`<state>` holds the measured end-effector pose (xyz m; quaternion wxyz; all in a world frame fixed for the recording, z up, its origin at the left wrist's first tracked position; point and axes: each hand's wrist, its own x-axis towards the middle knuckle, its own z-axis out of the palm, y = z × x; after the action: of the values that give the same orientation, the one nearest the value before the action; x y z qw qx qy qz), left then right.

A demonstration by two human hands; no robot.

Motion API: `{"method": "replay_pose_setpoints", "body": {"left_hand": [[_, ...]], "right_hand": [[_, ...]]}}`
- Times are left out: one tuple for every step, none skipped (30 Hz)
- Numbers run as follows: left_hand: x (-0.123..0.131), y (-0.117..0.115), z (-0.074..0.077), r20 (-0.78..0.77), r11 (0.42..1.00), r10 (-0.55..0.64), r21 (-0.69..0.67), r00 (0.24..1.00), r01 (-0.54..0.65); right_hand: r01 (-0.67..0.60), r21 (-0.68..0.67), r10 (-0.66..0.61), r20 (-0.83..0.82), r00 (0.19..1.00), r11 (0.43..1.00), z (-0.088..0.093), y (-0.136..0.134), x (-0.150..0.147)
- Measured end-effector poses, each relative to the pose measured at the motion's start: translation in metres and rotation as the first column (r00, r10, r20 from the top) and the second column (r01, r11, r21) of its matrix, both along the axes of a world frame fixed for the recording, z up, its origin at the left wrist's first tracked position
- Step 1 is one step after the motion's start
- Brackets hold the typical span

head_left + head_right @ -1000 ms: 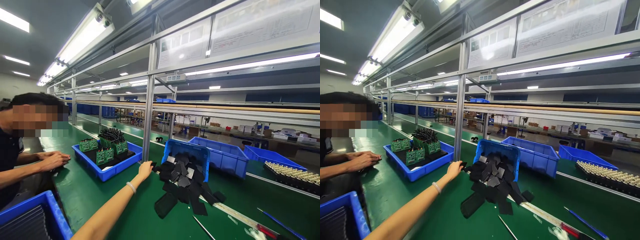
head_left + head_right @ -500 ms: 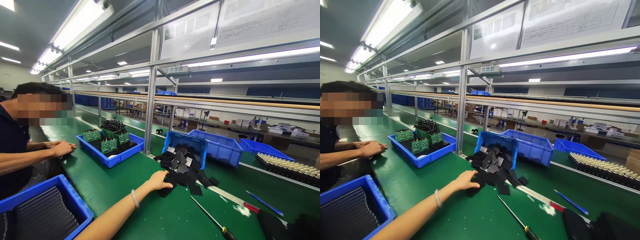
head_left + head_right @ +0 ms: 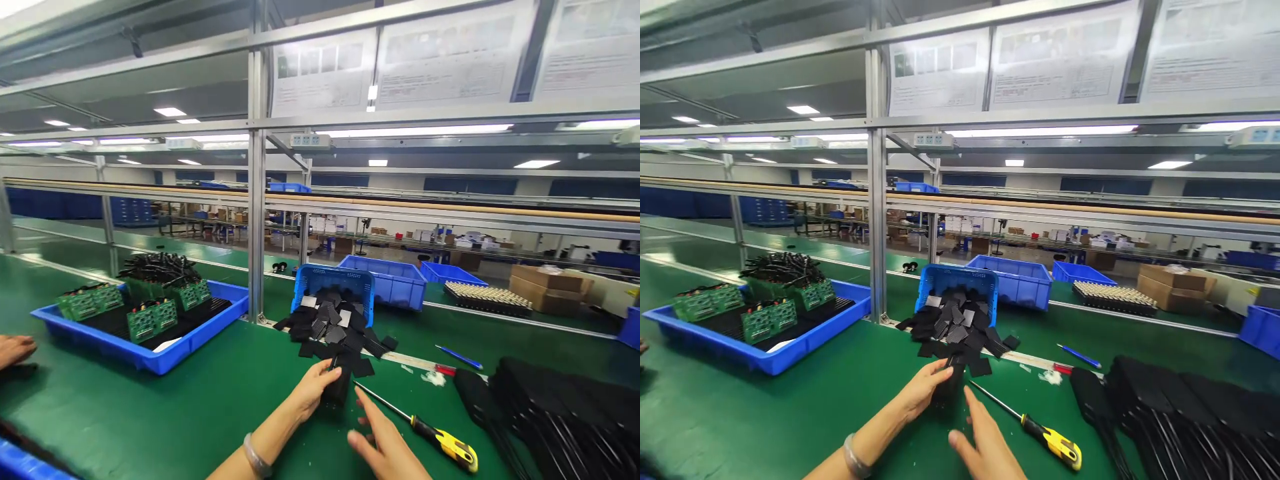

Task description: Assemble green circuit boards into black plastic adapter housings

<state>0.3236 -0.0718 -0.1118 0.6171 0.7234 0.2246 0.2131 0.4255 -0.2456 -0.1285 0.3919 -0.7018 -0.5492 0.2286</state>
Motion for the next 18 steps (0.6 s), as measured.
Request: {"method": "replay_pose_setpoints", "body": {"left_hand": [[0.000, -0.002, -0.005, 0.004, 0.998, -0.024, -0.063, 1.000, 0.024], [-0.001, -0.004, -0.009, 0.011, 0.993, -0.034, -0.116, 0.999, 0.035], [-0.002, -0.005, -0.014, 0.031, 0.984, -0.032, -0.176, 0.999, 0.037], [-0.003, -0.005, -0.017, 0.061, 0.971, -0.020, -0.238, 0.998, 0.034], [-0.005, -0.005, -0.020, 0.098, 0.954, 0.001, -0.297, 0.995, 0.028], [-0.006, -0.005, -0.021, 0.135, 0.939, 0.024, -0.343, 0.991, 0.025], [-0.006, -0.006, -0.022, 0.167, 0.930, 0.042, -0.368, 0.985, 0.022], [-0.006, -0.007, -0.022, 0.187, 0.930, 0.052, -0.368, 0.981, 0.021], [-0.006, -0.008, -0.022, 0.195, 0.939, 0.048, -0.344, 0.980, 0.022], [-0.005, -0.010, -0.024, 0.199, 0.948, 0.038, -0.318, 0.979, 0.028], [-0.004, -0.013, -0.026, 0.203, 0.953, 0.029, -0.302, 0.979, 0.035], [-0.003, -0.016, -0.030, 0.206, 0.954, 0.028, -0.298, 0.978, 0.036], [-0.001, -0.019, -0.036, 0.203, 0.951, 0.045, -0.308, 0.978, 0.020], [0.000, -0.021, -0.041, 0.193, 0.947, 0.078, -0.322, 0.978, -0.012], [0.001, -0.024, -0.046, 0.179, 0.941, 0.117, -0.333, 0.977, -0.052], [0.001, -0.025, -0.050, 0.164, 0.940, 0.152, -0.330, 0.975, -0.091], [0.000, -0.025, -0.051, 0.151, 0.948, 0.171, -0.295, 0.974, -0.120], [-0.001, -0.023, -0.049, 0.145, 0.966, 0.175, -0.219, 0.974, -0.141]], "right_hand": [[0.035, 0.029, -0.031, -0.123, 0.992, 0.999, -0.003, 0.009, 0.004], [0.075, 0.074, -0.056, -0.232, 0.971, 0.994, -0.010, 0.017, 0.006], [0.110, 0.129, -0.065, -0.314, 0.947, 0.986, -0.019, 0.025, 0.006], [0.142, 0.181, -0.063, -0.383, 0.921, 0.973, -0.030, 0.033, 0.005], [0.173, 0.220, -0.059, -0.446, 0.893, 0.960, -0.042, 0.040, 0.004], [0.197, 0.243, -0.053, -0.497, 0.866, 0.950, -0.054, 0.045, 0.003], [0.219, 0.257, -0.050, -0.535, 0.843, 0.941, -0.065, 0.050, 0.003], [0.238, 0.266, -0.051, -0.560, 0.827, 0.934, -0.075, 0.052, 0.003], [0.254, 0.270, -0.056, -0.573, 0.818, 0.929, -0.083, 0.053, 0.004], [0.268, 0.272, -0.066, -0.576, 0.814, 0.924, -0.089, 0.053, 0.006], [0.274, 0.274, -0.074, -0.568, 0.820, 0.922, -0.093, 0.051, 0.008], [0.265, 0.275, -0.077, -0.546, 0.834, 0.924, -0.095, 0.048, 0.010], [0.239, 0.273, -0.071, -0.510, 0.857, 0.932, -0.096, 0.045, 0.013], [0.196, 0.267, -0.056, -0.456, 0.888, 0.944, -0.097, 0.042, 0.015], [0.152, 0.255, -0.043, -0.388, 0.921, 0.955, -0.096, 0.039, 0.017], [0.119, 0.245, -0.039, -0.308, 0.951, 0.962, -0.095, 0.036, 0.020], [0.105, 0.245, -0.051, -0.217, 0.975, 0.964, -0.093, 0.033, 0.022], [0.111, 0.266, -0.082, -0.118, 0.990, 0.958, -0.092, 0.031, 0.025]]}}
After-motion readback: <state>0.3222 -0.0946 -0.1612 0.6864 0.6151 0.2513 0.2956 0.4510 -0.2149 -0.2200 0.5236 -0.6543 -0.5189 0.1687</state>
